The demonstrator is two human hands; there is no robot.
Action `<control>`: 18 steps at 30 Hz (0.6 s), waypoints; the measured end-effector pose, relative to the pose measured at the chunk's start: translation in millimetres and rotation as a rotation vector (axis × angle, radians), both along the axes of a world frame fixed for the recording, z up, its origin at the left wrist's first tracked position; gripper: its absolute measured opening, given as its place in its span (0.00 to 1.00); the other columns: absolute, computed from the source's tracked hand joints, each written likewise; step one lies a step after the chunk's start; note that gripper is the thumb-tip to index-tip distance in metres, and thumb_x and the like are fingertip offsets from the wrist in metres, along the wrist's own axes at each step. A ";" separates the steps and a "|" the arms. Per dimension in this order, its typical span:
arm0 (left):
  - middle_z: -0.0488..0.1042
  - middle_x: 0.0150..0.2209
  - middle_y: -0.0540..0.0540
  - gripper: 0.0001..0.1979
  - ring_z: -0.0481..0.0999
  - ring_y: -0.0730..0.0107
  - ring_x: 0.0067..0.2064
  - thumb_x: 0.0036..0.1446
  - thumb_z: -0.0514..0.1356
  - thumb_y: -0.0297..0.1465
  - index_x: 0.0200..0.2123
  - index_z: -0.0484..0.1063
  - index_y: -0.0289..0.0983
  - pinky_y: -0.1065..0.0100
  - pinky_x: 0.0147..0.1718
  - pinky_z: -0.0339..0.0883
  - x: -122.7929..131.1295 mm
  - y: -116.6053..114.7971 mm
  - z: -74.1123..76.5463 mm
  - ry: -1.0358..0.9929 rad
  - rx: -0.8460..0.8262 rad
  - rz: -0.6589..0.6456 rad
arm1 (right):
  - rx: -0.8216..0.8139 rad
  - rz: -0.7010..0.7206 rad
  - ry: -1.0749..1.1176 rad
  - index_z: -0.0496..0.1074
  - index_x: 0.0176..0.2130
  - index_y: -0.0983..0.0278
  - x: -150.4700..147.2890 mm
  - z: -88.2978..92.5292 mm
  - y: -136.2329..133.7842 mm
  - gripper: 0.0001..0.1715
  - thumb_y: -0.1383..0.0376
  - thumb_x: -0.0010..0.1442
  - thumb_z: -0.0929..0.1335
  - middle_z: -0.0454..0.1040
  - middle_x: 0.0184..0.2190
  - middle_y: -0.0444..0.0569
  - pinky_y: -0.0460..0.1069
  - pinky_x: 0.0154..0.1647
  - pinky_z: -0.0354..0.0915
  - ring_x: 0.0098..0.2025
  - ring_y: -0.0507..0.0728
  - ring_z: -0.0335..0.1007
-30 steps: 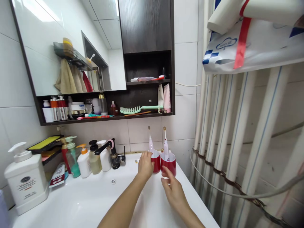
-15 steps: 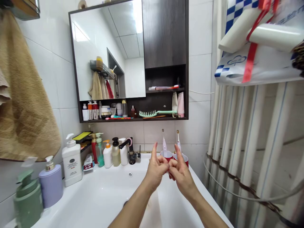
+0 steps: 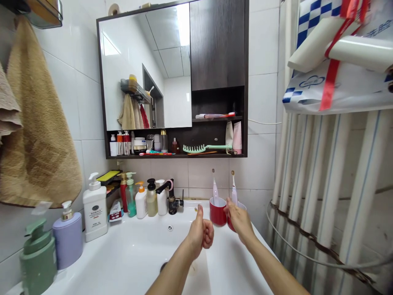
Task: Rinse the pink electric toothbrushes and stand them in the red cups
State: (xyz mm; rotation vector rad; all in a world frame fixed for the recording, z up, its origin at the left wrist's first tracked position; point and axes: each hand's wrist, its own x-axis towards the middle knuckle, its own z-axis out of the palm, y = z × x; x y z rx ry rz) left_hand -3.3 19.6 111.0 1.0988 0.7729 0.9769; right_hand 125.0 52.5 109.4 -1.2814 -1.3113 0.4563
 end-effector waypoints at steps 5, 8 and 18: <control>0.49 0.04 0.54 0.29 0.48 0.84 0.08 0.36 0.37 0.55 0.07 0.52 0.35 0.77 0.10 0.34 -2.7 -0.7 -40.1 0.140 -0.122 0.089 | -0.151 -0.363 -0.432 0.65 0.28 0.64 36.8 -25.6 38.6 0.15 0.59 0.38 0.61 0.57 0.41 0.58 0.56 0.33 0.52 0.41 0.66 0.54; 0.52 0.07 0.54 0.29 0.50 0.84 0.09 0.36 0.37 0.55 0.09 0.54 0.35 0.77 0.11 0.39 -8.1 -3.9 -62.0 0.213 -0.145 0.117 | -0.219 -0.323 -0.546 0.65 0.26 0.65 50.5 -38.9 39.3 0.11 0.62 0.40 0.60 0.60 0.38 0.56 0.53 0.33 0.54 0.38 0.62 0.59; 0.60 0.18 0.52 0.13 0.58 0.80 0.17 0.41 0.46 0.40 0.20 0.57 0.35 0.76 0.16 0.46 -17.8 -7.8 -76.7 0.320 0.050 0.290 | -0.146 -0.073 -0.652 0.66 0.24 0.64 37.6 -54.4 -35.4 0.11 0.61 0.41 0.60 0.56 0.43 0.54 0.49 0.40 0.52 0.44 0.58 0.54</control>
